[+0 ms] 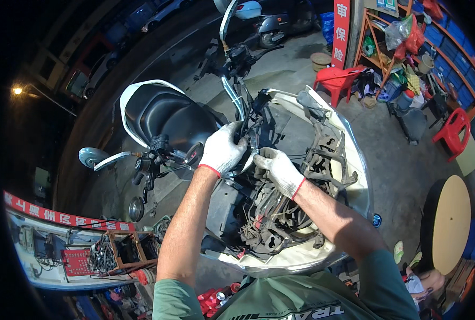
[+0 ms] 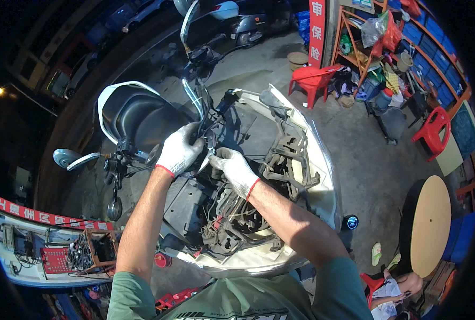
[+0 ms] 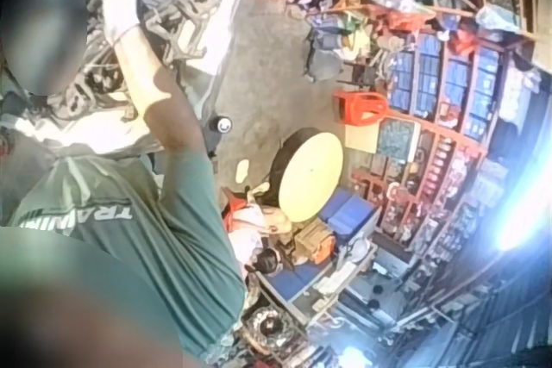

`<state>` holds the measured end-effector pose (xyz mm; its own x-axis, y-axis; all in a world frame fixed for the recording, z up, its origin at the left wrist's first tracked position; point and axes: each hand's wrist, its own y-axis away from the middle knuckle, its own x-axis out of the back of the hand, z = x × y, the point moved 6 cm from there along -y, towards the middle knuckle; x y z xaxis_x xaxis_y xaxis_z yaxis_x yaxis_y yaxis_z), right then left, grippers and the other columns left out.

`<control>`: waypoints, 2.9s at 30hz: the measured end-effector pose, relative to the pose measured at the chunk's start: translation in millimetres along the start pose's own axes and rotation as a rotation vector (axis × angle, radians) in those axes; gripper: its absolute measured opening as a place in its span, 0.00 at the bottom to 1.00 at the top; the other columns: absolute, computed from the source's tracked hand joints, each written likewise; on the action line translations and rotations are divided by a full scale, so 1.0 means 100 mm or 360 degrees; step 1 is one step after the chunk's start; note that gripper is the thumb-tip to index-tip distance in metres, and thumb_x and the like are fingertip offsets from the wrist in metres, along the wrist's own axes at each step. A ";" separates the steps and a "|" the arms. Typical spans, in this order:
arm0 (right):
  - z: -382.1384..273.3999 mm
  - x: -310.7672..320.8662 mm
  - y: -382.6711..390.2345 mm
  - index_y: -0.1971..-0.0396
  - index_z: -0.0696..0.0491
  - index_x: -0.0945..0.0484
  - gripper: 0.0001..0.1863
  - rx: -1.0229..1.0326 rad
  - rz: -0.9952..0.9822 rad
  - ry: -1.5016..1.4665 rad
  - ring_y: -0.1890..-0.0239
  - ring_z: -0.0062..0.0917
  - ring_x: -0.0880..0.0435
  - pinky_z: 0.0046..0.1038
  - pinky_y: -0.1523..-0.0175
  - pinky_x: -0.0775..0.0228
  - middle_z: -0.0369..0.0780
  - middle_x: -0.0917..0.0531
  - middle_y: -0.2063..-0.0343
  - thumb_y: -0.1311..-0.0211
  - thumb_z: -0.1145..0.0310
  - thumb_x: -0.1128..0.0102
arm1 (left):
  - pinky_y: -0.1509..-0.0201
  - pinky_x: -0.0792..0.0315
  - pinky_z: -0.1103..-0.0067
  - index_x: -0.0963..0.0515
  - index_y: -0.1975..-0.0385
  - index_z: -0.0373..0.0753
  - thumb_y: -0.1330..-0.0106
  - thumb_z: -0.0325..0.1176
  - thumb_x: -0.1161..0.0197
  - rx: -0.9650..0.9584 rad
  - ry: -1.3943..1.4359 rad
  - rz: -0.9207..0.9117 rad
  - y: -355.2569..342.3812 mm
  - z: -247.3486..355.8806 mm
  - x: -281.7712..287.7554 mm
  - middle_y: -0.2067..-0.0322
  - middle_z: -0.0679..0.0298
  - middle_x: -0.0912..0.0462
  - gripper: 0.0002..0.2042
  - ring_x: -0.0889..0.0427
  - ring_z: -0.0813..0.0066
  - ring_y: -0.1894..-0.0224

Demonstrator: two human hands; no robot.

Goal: The person works on the front assembly of a white scooter in a workshop, manipulating wiring and components around the handlebars and instrument cluster. They repeatedly adjust and reposition parts within the exposed front fairing area.

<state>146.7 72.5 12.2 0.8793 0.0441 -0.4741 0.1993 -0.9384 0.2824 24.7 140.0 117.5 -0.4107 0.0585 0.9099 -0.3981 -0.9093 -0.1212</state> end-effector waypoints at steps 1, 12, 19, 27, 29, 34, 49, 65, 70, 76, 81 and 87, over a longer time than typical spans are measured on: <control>0.00 0.00 0.01 0.61 0.52 0.19 0.09 -0.0001 0.0027 0.0033 0.76 0.13 0.25 0.18 0.70 0.40 0.29 0.21 0.78 0.25 0.63 0.42 | 0.41 0.24 0.64 0.23 0.40 0.35 0.37 0.39 0.38 -0.0004 -0.0015 -0.0009 0.00 0.01 0.01 0.52 0.46 0.16 0.25 0.16 0.50 0.48; 0.00 -0.02 0.02 0.49 0.61 0.21 0.14 0.0090 0.0284 -0.0274 0.73 0.16 0.21 0.20 0.67 0.26 0.36 0.17 0.67 0.32 0.75 0.37 | 0.41 0.23 0.68 0.21 0.44 0.31 0.39 0.34 0.37 0.0065 0.0138 -0.0018 -0.04 -0.02 0.03 0.51 0.45 0.15 0.23 0.15 0.53 0.48; 0.04 -0.07 0.02 0.53 0.59 0.22 0.09 -0.0068 0.0022 -0.0496 0.74 0.21 0.20 0.27 0.66 0.25 0.37 0.17 0.69 0.27 0.71 0.43 | 0.40 0.24 0.70 0.22 0.42 0.31 0.39 0.32 0.35 0.0021 0.0123 -0.0037 -0.07 0.01 0.01 0.51 0.45 0.14 0.24 0.14 0.55 0.48; 0.05 -0.05 -0.02 0.56 0.55 0.22 0.08 -0.0026 0.0063 -0.0292 0.78 0.15 0.20 0.19 0.75 0.33 0.33 0.17 0.73 0.26 0.67 0.42 | 0.43 0.23 0.71 0.21 0.45 0.30 0.41 0.32 0.34 -0.0111 -0.0027 0.0003 -0.18 -0.08 -0.12 0.57 0.47 0.13 0.23 0.13 0.57 0.53; 0.02 -0.07 -0.01 0.54 0.60 0.23 0.09 -0.0063 0.0067 -0.0309 0.75 0.23 0.17 0.28 0.71 0.25 0.39 0.17 0.69 0.25 0.71 0.45 | 0.45 0.22 0.73 0.20 0.47 0.29 0.41 0.30 0.35 -0.0065 0.0167 0.0018 -0.18 -0.21 -0.19 0.59 0.50 0.12 0.21 0.13 0.62 0.55; 0.06 -0.02 -0.04 0.54 0.61 0.23 0.08 -0.0098 -0.0039 -0.0277 0.72 0.24 0.15 0.29 0.68 0.22 0.40 0.16 0.67 0.25 0.72 0.44 | 0.48 0.23 0.77 0.19 0.49 0.28 0.40 0.25 0.37 0.0051 0.0523 0.0044 -0.15 -0.25 -0.23 0.61 0.58 0.12 0.18 0.16 0.76 0.58; 0.06 -0.04 -0.01 0.59 0.56 0.22 0.05 -0.0031 -0.0011 -0.0221 0.74 0.17 0.17 0.20 0.70 0.27 0.34 0.17 0.70 0.26 0.70 0.42 | 0.45 0.22 0.74 0.20 0.47 0.29 0.42 0.30 0.32 -0.0034 0.0300 0.0099 -0.08 -0.16 -0.15 0.56 0.52 0.13 0.21 0.14 0.68 0.54; -0.02 -0.17 0.08 0.63 0.57 0.24 0.04 0.0038 -0.0046 0.0050 0.74 0.19 0.18 0.23 0.70 0.26 0.37 0.18 0.71 0.28 0.74 0.40 | 0.47 0.21 0.79 0.19 0.49 0.29 0.42 0.23 0.33 0.0225 0.1030 0.0310 0.02 -0.25 -0.18 0.58 0.59 0.12 0.19 0.14 0.78 0.57; -0.08 -0.15 0.10 0.66 0.56 0.22 0.09 0.0161 0.0107 0.0407 0.81 0.16 0.21 0.24 0.77 0.30 0.33 0.19 0.76 0.27 0.66 0.41 | 0.46 0.22 0.79 0.19 0.48 0.30 0.45 0.25 0.31 0.0256 0.0962 0.0309 0.01 -0.26 -0.18 0.57 0.58 0.11 0.22 0.14 0.77 0.56; -0.02 -0.14 0.03 0.67 0.56 0.23 0.12 0.0120 0.0120 0.0384 0.81 0.16 0.25 0.24 0.75 0.31 0.33 0.23 0.81 0.25 0.64 0.42 | 0.48 0.22 0.80 0.18 0.48 0.30 0.46 0.25 0.32 0.0260 0.1053 0.0302 -0.01 -0.24 -0.17 0.58 0.60 0.12 0.22 0.16 0.79 0.59; -0.02 -0.17 0.04 0.66 0.56 0.23 0.10 0.0049 0.0120 0.0318 0.81 0.16 0.26 0.24 0.75 0.33 0.32 0.24 0.81 0.25 0.66 0.43 | 0.50 0.22 0.81 0.18 0.49 0.30 0.46 0.25 0.32 0.0240 0.1015 0.0328 0.02 -0.19 -0.12 0.59 0.61 0.12 0.22 0.16 0.80 0.60; -0.14 -0.19 0.08 0.64 0.56 0.24 0.08 0.0011 -0.0004 0.0374 0.79 0.15 0.27 0.22 0.74 0.33 0.32 0.24 0.78 0.24 0.69 0.44 | 0.49 0.22 0.81 0.19 0.49 0.29 0.44 0.23 0.31 0.0280 0.1064 0.0252 -0.01 -0.21 -0.15 0.58 0.61 0.13 0.21 0.16 0.80 0.59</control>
<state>138.0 68.7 35.1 0.9556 0.1243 -0.2673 0.1994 -0.9404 0.2756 14.0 148.4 95.7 -0.8908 0.1092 0.4411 -0.1766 -0.9776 -0.1147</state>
